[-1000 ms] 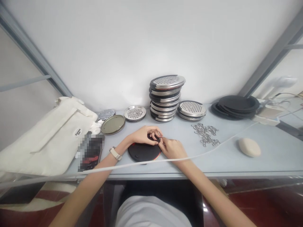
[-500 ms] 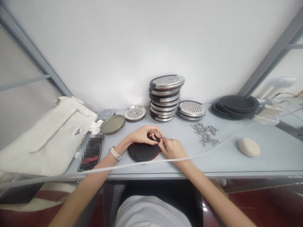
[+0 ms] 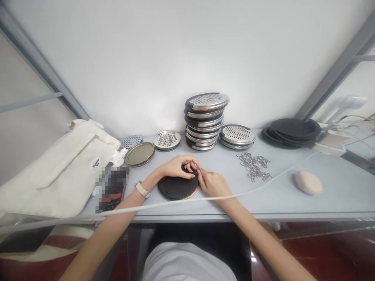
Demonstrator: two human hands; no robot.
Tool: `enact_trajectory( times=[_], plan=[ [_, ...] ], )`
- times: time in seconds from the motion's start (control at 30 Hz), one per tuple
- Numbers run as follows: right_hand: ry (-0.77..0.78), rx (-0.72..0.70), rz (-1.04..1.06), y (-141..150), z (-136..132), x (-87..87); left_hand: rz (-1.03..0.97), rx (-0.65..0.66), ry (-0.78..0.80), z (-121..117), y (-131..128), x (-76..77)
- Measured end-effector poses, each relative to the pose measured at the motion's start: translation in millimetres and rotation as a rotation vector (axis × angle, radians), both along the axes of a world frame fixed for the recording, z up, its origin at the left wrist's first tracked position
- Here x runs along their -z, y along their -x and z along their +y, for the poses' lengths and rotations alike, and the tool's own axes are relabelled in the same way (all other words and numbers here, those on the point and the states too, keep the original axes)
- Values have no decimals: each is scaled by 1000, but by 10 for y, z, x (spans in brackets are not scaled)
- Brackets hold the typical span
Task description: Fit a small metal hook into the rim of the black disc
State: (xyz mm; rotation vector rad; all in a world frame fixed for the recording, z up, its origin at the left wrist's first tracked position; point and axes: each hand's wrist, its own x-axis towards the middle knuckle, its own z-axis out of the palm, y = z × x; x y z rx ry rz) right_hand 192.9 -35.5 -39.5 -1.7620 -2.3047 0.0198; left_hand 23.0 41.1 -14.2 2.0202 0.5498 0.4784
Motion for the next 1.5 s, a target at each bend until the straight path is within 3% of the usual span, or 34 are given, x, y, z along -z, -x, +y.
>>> enact_trajectory(
  times=[0.47,1.13,1.5],
  plan=[
    [-1,12,9,21,1,-5,27,0,-41,-27,-14,-52],
    [-22,-2,3,15,-4,16,-46,-2,97,-18,-11,-28],
    [-4,25,14,28,-9,6,-77,26,83,-6,-8,-14]
  ],
)
